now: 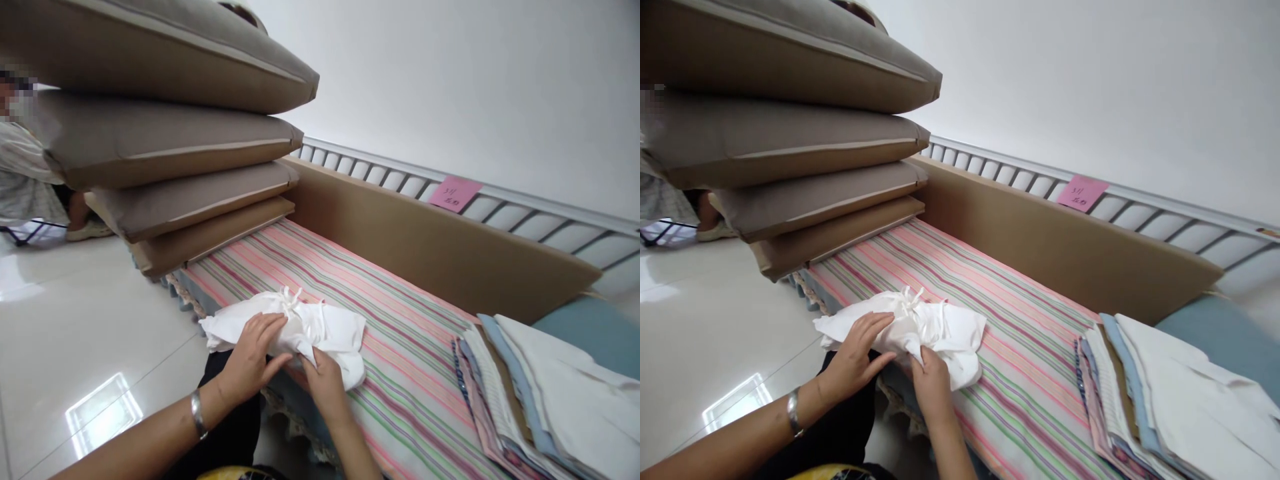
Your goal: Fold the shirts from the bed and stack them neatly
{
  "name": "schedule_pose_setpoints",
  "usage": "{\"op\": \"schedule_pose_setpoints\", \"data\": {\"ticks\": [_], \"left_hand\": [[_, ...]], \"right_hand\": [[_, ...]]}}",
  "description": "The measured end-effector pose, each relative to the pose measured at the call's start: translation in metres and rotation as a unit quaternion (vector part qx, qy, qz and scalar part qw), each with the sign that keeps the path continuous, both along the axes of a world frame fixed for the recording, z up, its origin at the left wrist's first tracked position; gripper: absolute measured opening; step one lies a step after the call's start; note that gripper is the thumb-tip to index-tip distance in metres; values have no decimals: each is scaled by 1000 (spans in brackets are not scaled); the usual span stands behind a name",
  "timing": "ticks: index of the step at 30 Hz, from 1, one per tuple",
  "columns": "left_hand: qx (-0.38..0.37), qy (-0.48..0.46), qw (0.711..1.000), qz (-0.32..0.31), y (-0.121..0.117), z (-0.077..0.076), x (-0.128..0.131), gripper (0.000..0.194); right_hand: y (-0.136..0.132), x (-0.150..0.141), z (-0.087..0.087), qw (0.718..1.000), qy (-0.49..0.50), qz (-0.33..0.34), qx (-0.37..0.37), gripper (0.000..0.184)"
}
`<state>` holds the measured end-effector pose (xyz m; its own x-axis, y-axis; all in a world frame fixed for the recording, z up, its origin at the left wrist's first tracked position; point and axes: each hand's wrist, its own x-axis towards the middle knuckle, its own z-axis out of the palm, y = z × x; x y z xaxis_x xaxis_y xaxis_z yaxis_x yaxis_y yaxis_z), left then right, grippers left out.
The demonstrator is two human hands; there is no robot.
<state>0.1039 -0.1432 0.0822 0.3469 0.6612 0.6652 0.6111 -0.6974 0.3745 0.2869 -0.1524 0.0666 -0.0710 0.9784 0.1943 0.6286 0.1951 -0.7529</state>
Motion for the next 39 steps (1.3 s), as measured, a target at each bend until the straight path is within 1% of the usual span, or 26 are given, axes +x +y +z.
{"op": "schedule_pose_setpoints", "data": {"ticks": [2, 4, 5, 7, 9, 11, 12, 14, 16, 18, 19, 21, 23, 24, 25, 27, 29, 30, 32, 33, 34, 35, 36, 37, 38, 39], "left_hand": [[-1, 36, 999, -27, 3, 5, 6, 49], [-77, 98, 992, -28, 8, 7, 6, 33], [-130, 130, 983, -9, 11, 6, 4, 26], [-201, 169, 964, 45, 16, 4, -3, 25], [-196, 168, 964, 65, 18, 2, -8, 33], [-161, 149, 975, 41, 16, 1, -9, 47], [-156, 146, 977, 26, 15, 1, -7, 49], [-169, 151, 974, 11, 14, 1, -6, 35], [-177, 147, 973, 15, 19, 0, -11, 24], [-152, 115, 981, 32, 30, -3, -25, 23], [-131, 93, 986, 44, 37, -6, -35, 23], [-98, 58, 991, 68, 53, -14, -59, 22], [-92, 47, 990, 91, 69, -26, -81, 23], [-98, 47, 988, 106, 76, -34, -90, 24], [-111, 52, 985, 123, 82, -42, -97, 24], [-149, 75, 974, 155, 90, -53, -105, 27], [-184, 108, 960, 183, 87, -54, -104, 31], [-185, 118, 955, 199, 80, -49, -100, 32], [-147, 112, 960, 210, 56, -31, -85, 38], [-115, 95, 969, 195, 39, -21, -74, 42], [-87, 71, 984, 142, 21, -12, -61, 45], [-88, 61, 992, 63, 3, -5, -45, 49], [-95, 52, 994, -25, -12, -3, -29, 50], [-126, 54, 984, -113, -23, -6, -12, 50], [-176, 55, 969, -163, -30, -13, 5, 48], [-234, 44, 956, -169, -31, -24, 20, 47]], "right_hand": [[-3, 0, 2, 1000, -7, 4, 11, 25], [-5, 0, 4, 999, -31, 3, 25, 24], [-6, 0, 5, 998, -50, 1, 34, 23], [-8, -1, 5, 995, -88, -1, 51, 21], [-8, -3, 4, 992, -112, 0, 60, 20], [-9, -8, 5, 990, -121, -2, 69, 20], [-9, -11, 6, 989, -125, -3, 74, 21], [-10, -15, 9, 989, -126, 9, 79, 22], [-12, -10, 13, 991, -102, 36, 77, 17], [-13, 7, 14, 994, -53, 42, 82, 17], [-14, 19, 13, 995, -27, 24, 89, 21], [-13, 49, 6, 994, 5, -51, 100, 26], [-10, 78, -5, 987, -8, -130, 95, 29], [-8, 89, -12, 984, -30, -154, 86, 29], [-5, 96, -19, 982, -61, -165, 76, 30], [1, 101, -33, 978, -136, -149, 60, 36], [8, 97, -44, 969, -211, -117, 49, 49], [12, 93, -49, 964, -241, -104, 42, 56], [19, 87, -59, 957, -275, -95, 15, 62], [23, 86, -63, 956, -277, -98, -4, 61], [27, 86, -67, 956, -273, -103, -22, 57], [30, 87, -71, 958, -265, -106, -36, 53], [32, 89, -75, 959, -256, -110, -45, 49], [33, 91, -78, 961, -247, -112, -48, 46], [34, 93, -81, 963, -241, -112, -47, 44], [33, 95, -83, 964, -236, -112, -45, 43]]}}
